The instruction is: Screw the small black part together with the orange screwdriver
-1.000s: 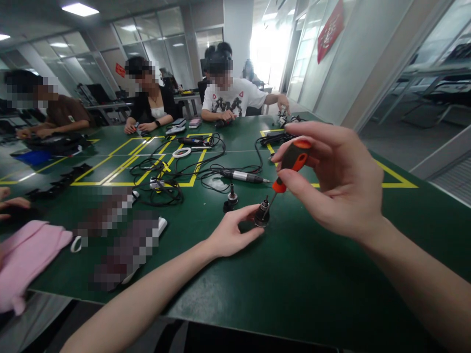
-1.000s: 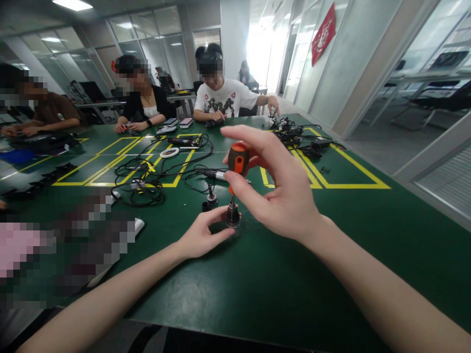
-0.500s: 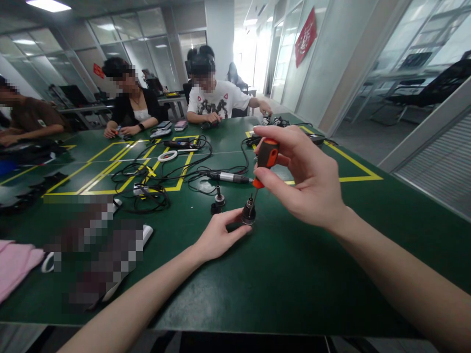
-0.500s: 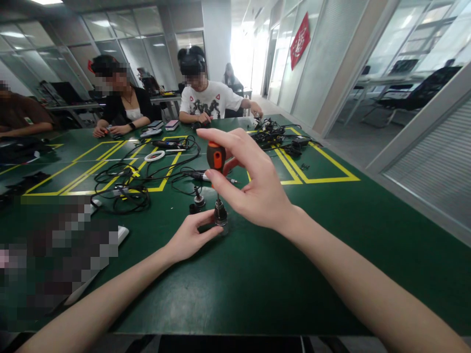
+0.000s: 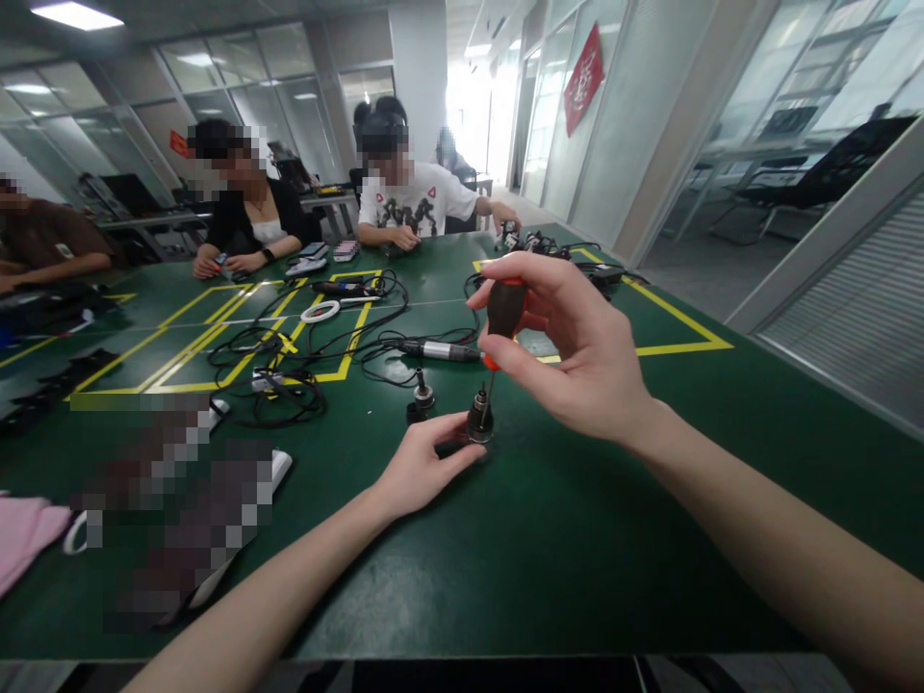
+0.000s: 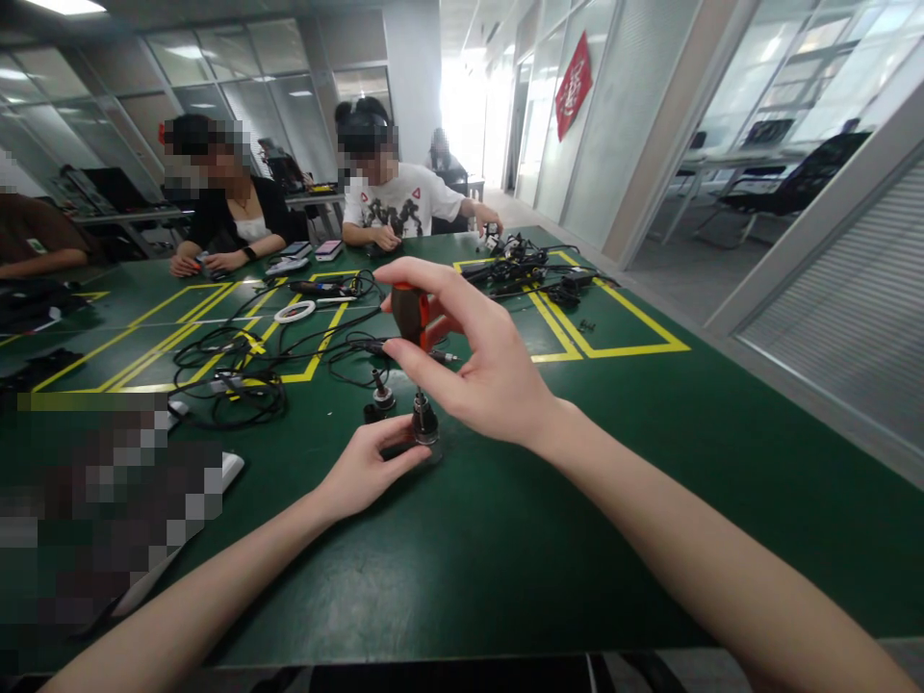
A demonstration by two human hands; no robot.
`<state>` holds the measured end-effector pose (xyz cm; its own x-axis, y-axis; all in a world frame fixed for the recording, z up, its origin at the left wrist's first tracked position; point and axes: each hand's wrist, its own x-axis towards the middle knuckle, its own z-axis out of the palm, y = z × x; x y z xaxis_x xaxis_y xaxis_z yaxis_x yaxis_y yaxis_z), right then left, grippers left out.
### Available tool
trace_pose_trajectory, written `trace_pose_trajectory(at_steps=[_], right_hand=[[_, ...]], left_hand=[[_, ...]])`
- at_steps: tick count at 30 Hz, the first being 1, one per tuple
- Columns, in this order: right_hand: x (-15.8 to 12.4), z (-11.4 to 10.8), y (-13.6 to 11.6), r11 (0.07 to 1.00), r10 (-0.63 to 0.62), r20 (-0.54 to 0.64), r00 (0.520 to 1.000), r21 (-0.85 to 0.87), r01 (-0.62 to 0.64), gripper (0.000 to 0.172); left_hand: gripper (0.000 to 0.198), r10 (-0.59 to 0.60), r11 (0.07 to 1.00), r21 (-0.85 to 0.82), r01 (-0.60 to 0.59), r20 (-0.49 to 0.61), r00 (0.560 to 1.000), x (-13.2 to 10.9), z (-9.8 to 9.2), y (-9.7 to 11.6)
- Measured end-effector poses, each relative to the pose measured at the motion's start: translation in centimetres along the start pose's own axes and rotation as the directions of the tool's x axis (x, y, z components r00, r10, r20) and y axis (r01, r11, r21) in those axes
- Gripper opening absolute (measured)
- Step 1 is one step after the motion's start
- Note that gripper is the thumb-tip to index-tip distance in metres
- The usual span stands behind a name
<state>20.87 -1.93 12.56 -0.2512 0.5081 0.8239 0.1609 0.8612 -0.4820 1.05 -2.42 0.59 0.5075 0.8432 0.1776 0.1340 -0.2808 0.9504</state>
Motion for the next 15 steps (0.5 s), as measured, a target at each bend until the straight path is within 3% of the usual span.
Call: trace_pose_trajectory(at_steps=[8,15], right_hand=[[0.0,-0.1,-0.2,0.999,0.023,-0.027,0.999,-0.047,-0.024,0.042],[-0.1,-0.1,-0.3,0.997,0.073,-0.022,0.997,0.038,-0.072,0.045]], left_hand=[[0.038,-0.043,0.998,-0.035,0.047,0.113,0.993,0.3,-1.2,0.2],[0.04,-0.075,0.99,-0.115,0.082,0.062,0.995,0.3,-1.0,-0.5]])
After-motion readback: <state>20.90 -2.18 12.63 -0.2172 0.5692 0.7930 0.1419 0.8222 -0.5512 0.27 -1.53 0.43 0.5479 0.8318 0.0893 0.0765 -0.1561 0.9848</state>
